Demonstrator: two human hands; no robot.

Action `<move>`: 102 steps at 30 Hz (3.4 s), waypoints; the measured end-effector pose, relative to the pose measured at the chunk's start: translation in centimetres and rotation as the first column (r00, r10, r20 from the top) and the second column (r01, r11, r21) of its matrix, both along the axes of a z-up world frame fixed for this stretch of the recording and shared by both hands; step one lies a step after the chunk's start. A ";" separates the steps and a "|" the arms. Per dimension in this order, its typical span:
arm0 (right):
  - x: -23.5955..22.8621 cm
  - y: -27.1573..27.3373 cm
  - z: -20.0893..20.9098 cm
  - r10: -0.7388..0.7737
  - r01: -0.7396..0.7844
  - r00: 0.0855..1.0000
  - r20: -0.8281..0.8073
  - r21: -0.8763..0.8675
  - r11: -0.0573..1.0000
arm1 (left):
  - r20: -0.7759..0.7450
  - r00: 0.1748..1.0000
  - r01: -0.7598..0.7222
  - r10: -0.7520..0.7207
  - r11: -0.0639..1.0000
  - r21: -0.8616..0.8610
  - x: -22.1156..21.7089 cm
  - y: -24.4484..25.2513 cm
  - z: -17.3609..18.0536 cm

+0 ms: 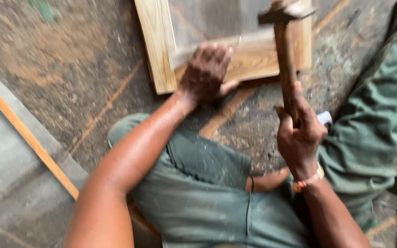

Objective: The person sits on the floor and attaches a mesh screen to a wooden frame. They position the screen, place nails along the frame edges, and hammer them in to secure the screen.

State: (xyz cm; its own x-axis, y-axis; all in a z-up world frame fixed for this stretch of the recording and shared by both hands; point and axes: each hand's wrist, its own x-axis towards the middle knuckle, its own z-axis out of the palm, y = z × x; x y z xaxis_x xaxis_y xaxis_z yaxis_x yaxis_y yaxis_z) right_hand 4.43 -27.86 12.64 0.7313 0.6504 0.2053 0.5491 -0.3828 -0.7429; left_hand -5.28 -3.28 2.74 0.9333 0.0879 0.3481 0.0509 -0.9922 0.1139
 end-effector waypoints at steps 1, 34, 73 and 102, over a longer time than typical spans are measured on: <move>0.0 0.0 -0.1 0.033 -0.034 0.999 -0.014 -0.062 0.997 | 0.003 1.000 0.002 -0.002 1.000 0.010 0.1 0.1 -0.2; -0.4 -0.2 -1.9 0.120 -0.084 0.972 0.204 -0.176 0.981 | 0.118 0.992 -0.028 0.040 0.995 -0.097 -0.9 -0.9 -1.6; 9.9 -6.0 -5.1 -0.232 0.379 0.543 -0.807 -0.011 0.925 | -0.137 0.938 0.168 -0.319 0.763 -0.624 -0.2 -17.1 3.5; 9.5 -5.7 -6.9 -0.343 0.372 0.744 -0.574 -0.071 0.926 | -0.181 0.849 0.444 -0.497 0.856 -0.266 2.4 -18.9 2.2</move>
